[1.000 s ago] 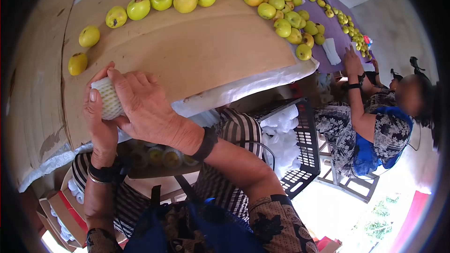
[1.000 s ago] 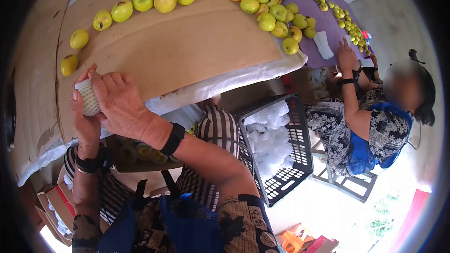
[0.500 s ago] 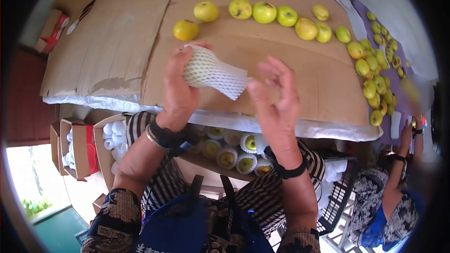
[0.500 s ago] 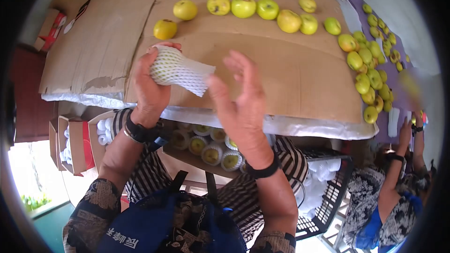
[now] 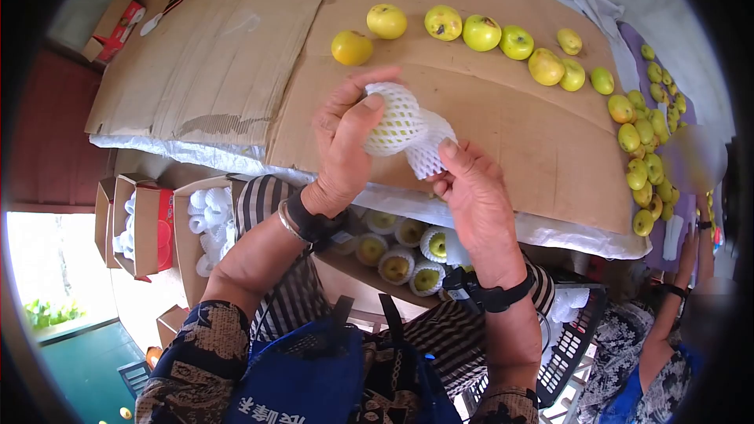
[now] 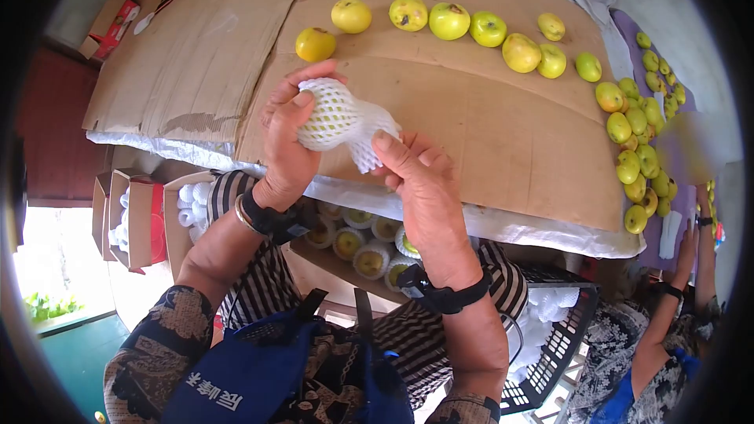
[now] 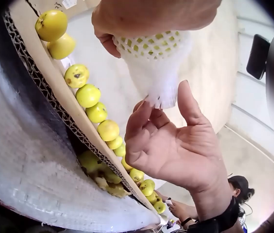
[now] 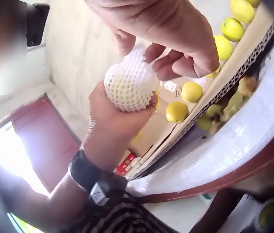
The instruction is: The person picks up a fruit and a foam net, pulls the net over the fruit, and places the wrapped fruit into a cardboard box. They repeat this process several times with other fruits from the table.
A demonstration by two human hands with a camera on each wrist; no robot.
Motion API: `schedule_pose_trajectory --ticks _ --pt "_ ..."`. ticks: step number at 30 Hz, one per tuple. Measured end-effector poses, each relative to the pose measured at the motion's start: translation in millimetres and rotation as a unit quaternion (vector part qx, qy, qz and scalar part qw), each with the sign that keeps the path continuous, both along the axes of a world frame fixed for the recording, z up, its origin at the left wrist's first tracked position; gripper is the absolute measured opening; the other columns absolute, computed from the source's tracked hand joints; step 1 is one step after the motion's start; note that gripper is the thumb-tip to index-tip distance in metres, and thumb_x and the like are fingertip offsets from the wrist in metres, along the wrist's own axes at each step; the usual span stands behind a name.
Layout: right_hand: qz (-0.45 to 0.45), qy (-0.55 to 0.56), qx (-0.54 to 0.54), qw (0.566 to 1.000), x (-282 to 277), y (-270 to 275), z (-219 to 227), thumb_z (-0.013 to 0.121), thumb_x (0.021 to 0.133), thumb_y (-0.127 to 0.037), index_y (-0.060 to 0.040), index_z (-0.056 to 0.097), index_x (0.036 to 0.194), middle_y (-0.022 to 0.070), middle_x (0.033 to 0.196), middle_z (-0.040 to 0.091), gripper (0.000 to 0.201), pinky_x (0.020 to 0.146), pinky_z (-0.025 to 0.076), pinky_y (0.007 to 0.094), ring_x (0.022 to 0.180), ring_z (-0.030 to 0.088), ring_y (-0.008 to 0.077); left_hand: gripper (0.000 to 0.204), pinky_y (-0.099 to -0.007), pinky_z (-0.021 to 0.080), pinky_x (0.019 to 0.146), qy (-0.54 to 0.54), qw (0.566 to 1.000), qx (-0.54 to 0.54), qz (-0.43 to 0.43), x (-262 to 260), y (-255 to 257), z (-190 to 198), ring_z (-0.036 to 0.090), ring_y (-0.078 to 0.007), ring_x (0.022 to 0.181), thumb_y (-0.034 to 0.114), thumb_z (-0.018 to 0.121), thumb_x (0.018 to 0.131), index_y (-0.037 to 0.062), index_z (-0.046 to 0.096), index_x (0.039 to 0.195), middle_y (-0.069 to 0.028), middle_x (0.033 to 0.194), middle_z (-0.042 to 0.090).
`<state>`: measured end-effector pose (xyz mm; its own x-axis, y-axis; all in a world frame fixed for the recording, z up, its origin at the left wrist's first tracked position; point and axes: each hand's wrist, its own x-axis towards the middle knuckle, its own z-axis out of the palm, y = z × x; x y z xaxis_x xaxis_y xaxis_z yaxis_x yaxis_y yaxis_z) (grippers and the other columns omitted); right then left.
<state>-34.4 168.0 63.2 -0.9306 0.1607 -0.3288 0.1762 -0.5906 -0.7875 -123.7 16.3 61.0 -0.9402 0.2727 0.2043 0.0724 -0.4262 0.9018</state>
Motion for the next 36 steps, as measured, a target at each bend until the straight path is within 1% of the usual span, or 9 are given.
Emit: schedule_pose_trajectory --ticks 2,8,14,19,23,26,29,30,36 --pt "0.047 -0.046 -0.046 0.997 1 3 2 0.082 0.080 -0.029 -0.0094 0.064 0.086 -0.0006 0.081 0.064 0.027 0.064 0.038 0.0204 0.071 0.054 0.0063 0.039 -0.0289 0.051 0.086 0.019 1.000 -0.002 0.005 1 0 -1 0.062 -0.0153 0.097 0.014 0.051 0.089 -0.0027 0.060 0.123 -0.0109 0.109 0.066" --pt "-0.091 0.038 0.036 0.994 -1 -5 1 0.081 0.079 -0.018 -0.0092 0.060 0.081 -0.0031 0.077 0.060 0.023 0.062 0.037 0.0201 0.068 0.049 0.0042 0.036 -0.0284 0.045 0.091 0.110 0.991 -0.078 0.022 2 0 -10 0.057 -0.0150 0.103 0.012 0.053 0.086 -0.0001 0.064 0.119 -0.0099 0.115 0.063" --pt "-0.141 0.025 0.100 0.985 -1 -13 -12 0.076 0.079 -0.009 -0.0059 0.058 0.084 -0.0027 0.077 0.058 0.020 0.058 0.036 0.0204 0.067 0.046 0.0029 0.031 -0.0289 0.043 0.091 0.156 0.984 -0.075 0.049 1 6 -13 0.054 -0.0141 0.102 0.008 0.052 0.085 -0.0001 0.066 0.112 -0.0089 0.112 0.062" --pt "-0.101 0.009 0.028 0.994 -1 -9 -7 0.078 0.077 -0.009 -0.0037 0.059 0.091 -0.0015 0.081 0.060 0.024 0.059 0.040 0.0207 0.067 0.049 0.0045 0.025 -0.0280 0.044 0.089 0.055 0.997 -0.056 0.006 9 4 -2 0.056 -0.0135 0.101 0.006 0.049 0.087 -0.0006 0.066 0.104 -0.0084 0.113 0.062" --pt "-0.065 -0.013 0.020 0.998 -6 -20 -4 0.079 0.076 -0.009 -0.0033 0.059 0.090 -0.0012 0.079 0.060 0.024 0.061 0.044 0.0228 0.068 0.052 0.0050 0.022 -0.0274 0.045 0.087 0.089 0.995 -0.044 0.024 6 3 -7 0.057 -0.0129 0.096 0.006 0.049 0.088 -0.0005 0.065 0.102 -0.0071 0.109 0.062" --pt "-0.117 0.062 0.204 0.970 -2 -20 0 0.076 0.077 -0.008 -0.0028 0.056 0.084 -0.0015 0.076 0.059 0.022 0.060 0.046 0.0239 0.069 0.052 0.0044 0.019 -0.0269 0.045 0.086 0.083 0.996 -0.016 0.025 10 11 -11 0.057 -0.0125 0.094 0.007 0.050 0.090 -0.0004 0.065 0.100 -0.0058 0.103 0.063" --pt "-0.137 0.026 0.393 0.909 1 -20 -1 0.075 0.080 -0.005 -0.0015 0.059 0.088 -0.0026 0.080 0.060 0.018 0.063 0.045 0.0204 0.072 0.052 0.0023 0.018 -0.0266 0.046 0.085 0.106 0.991 -0.061 0.046 11 13 -13 0.056 -0.0117 0.093 0.007 0.051 0.091 -0.0003 0.065 0.100 -0.0054 0.103 0.062" --pt "-0.138 0.042 0.360 0.922 -1 -22 3 0.071 0.081 -0.006 -0.0020 0.049 0.082 -0.0024 0.075 0.057 0.022 0.061 0.046 0.0236 0.069 0.051 0.0038 0.020 -0.0312 0.048 0.088 0.097 0.990 -0.080 0.062 10 14 -13 0.059 -0.0180 0.097 0.007 0.049 0.089 -0.0022 0.063 0.100 -0.0130 0.106 0.063" --pt "-0.084 0.135 0.190 0.969 3 -23 0 0.066 0.085 0.001 -0.0030 0.048 0.098 0.0002 0.087 0.056 0.022 0.065 0.047 0.0205 0.075 0.051 0.0036 0.019 -0.0278 0.047 0.087 0.037 0.993 -0.069 0.089 11 14 -11 0.059 -0.0145 0.096 0.010 0.049 0.093 -0.0008 0.063 0.102 -0.0096 0.105 0.064"
